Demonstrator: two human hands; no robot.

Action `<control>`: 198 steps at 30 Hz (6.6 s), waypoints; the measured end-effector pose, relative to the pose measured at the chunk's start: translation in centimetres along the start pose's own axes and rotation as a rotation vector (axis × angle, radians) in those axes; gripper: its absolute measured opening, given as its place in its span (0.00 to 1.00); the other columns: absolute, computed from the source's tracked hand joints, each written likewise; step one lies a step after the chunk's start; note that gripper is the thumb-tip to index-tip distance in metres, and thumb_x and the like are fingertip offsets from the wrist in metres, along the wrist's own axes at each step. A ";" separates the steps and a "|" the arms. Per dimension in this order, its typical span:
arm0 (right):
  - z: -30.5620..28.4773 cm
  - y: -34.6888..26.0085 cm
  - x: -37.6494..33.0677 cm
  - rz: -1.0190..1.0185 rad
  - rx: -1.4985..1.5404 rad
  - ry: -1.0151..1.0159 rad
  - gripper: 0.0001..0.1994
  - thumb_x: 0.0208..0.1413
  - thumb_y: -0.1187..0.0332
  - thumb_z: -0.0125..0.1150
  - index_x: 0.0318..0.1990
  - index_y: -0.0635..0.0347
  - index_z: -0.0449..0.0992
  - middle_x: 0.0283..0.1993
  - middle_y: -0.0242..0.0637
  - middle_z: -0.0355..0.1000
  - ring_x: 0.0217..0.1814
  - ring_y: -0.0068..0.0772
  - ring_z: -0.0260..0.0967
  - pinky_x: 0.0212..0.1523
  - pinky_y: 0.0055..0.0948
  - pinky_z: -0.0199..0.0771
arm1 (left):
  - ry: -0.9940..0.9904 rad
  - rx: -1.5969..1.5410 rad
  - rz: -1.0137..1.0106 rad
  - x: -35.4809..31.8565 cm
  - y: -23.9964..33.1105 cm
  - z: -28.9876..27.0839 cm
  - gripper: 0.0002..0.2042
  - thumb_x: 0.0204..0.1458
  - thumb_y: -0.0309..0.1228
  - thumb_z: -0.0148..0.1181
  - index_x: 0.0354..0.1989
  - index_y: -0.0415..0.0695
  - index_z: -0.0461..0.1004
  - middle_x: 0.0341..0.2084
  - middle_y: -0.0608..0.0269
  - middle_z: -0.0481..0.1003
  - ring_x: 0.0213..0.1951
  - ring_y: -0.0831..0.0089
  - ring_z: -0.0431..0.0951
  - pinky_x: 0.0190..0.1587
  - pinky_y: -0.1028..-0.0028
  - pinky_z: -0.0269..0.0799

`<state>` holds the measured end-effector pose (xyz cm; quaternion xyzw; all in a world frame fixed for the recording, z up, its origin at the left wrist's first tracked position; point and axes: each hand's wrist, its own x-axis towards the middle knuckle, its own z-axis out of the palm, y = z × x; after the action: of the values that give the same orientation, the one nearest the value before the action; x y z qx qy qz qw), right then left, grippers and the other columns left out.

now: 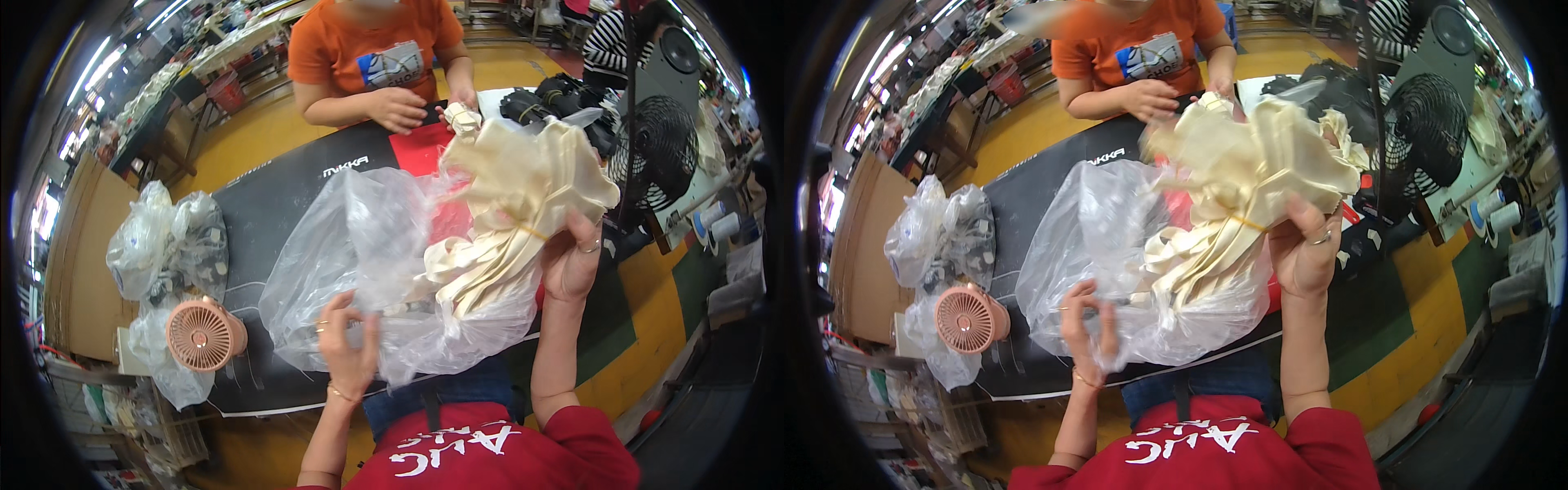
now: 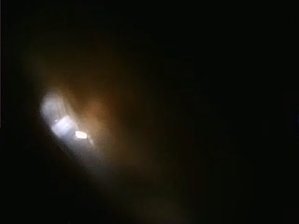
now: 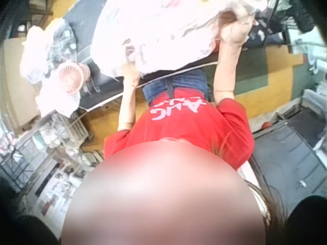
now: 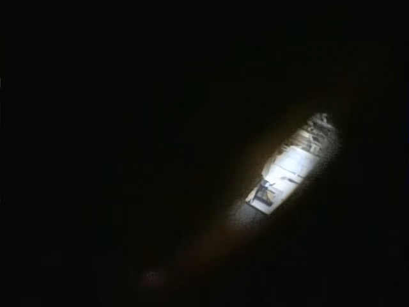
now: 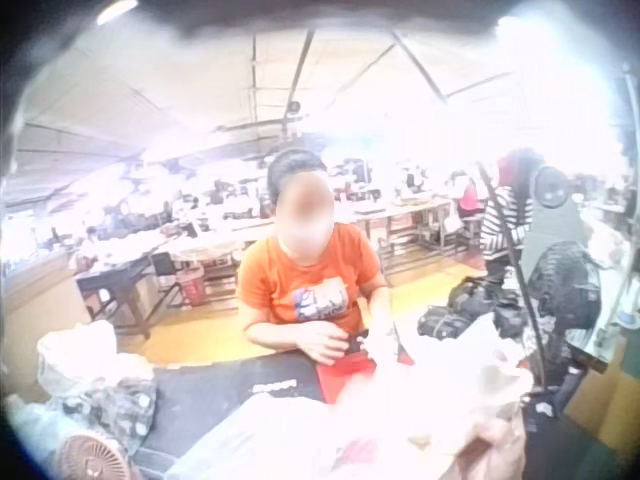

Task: The person assembles gloves by hand at a workstation. They pick black glove pieces and white inserts, align and insert the inserts into the glove pieces, and place the assembled units on the table. The process is repeated for multiple gloves.

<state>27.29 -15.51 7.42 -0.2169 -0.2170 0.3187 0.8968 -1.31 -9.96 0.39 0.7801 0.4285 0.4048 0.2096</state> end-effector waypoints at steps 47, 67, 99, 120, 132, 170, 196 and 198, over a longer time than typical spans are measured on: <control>-2.5 6.0 -12.4 0.062 -0.907 -0.856 0.46 0.39 0.58 0.77 0.67 0.56 0.59 0.62 0.50 0.67 0.60 0.52 0.69 0.60 0.40 0.70 | -0.761 -0.567 -0.111 -2.0 -0.1 -1.3 0.45 0.44 0.36 0.71 0.70 0.35 0.54 0.66 0.43 0.61 0.65 0.51 0.63 0.68 0.50 0.52; -13.9 -14.4 -14.7 -0.100 -1.541 0.149 0.52 0.33 0.64 0.80 0.69 0.63 0.57 0.73 0.49 0.52 0.75 0.47 0.48 0.71 0.41 0.54 | -1.135 -1.175 -0.490 -3.1 18.3 19.1 0.28 0.56 0.27 0.59 0.65 0.36 0.60 0.55 0.56 0.71 0.54 0.70 0.73 0.56 0.69 0.72; -31.7 -23.8 14.4 -0.198 -1.943 -0.272 0.31 0.44 0.69 0.68 0.59 0.63 0.71 0.64 0.50 0.67 0.68 0.52 0.61 0.70 0.40 0.56 | -0.890 -0.346 0.094 5.6 5.1 10.6 0.15 0.56 0.29 0.63 0.51 0.39 0.75 0.47 0.50 0.78 0.46 0.60 0.80 0.51 0.67 0.74; -3.4 -9.9 0.4 -0.454 -1.417 -0.614 0.18 0.50 0.67 0.71 0.48 0.62 0.78 0.35 0.41 0.78 0.40 0.38 0.76 0.43 0.34 0.74 | -0.066 0.205 -0.103 -3.4 -4.4 2.6 0.18 0.46 0.27 0.67 0.47 0.41 0.75 0.58 0.43 0.65 0.60 0.45 0.65 0.61 0.52 0.58; 0.0 0.8 3.5 0.161 -1.901 -1.039 0.25 0.58 0.52 0.63 0.57 0.58 0.73 0.48 0.49 0.75 0.49 0.52 0.74 0.52 0.44 0.73 | 0.126 0.132 -0.048 -4.0 -4.5 3.2 0.15 0.45 0.25 0.67 0.43 0.42 0.78 0.54 0.49 0.70 0.56 0.49 0.71 0.58 0.56 0.66; -8.0 16.3 12.4 0.314 -1.318 -0.265 0.21 0.60 0.66 0.63 0.56 0.72 0.74 0.46 0.48 0.79 0.44 0.34 0.79 0.46 0.31 0.77 | 0.021 0.227 -0.048 -3.1 -3.7 3.5 0.11 0.46 0.28 0.67 0.40 0.44 0.79 0.53 0.46 0.71 0.54 0.48 0.72 0.56 0.56 0.66; -5.7 17.2 8.5 0.287 -1.306 -0.456 0.11 0.58 0.65 0.64 0.41 0.65 0.82 0.33 0.43 0.81 0.34 0.33 0.79 0.38 0.33 0.78 | 0.193 0.186 -0.017 7.4 -3.3 2.7 0.24 0.52 0.35 0.66 0.55 0.37 0.71 0.55 0.43 0.71 0.59 0.49 0.70 0.60 0.56 0.63; -5.3 17.6 7.8 0.260 -1.383 -0.525 0.11 0.57 0.65 0.65 0.40 0.64 0.82 0.31 0.43 0.80 0.34 0.36 0.79 0.38 0.34 0.78 | 0.024 0.168 -0.237 11.4 -3.4 4.3 0.35 0.54 0.48 0.63 0.65 0.38 0.63 0.53 0.41 0.74 0.57 0.49 0.73 0.60 0.55 0.62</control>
<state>27.18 0.77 -4.22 -0.6717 -0.5472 0.2541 0.4299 3.96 1.54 0.76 0.7341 0.5523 0.3492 0.1847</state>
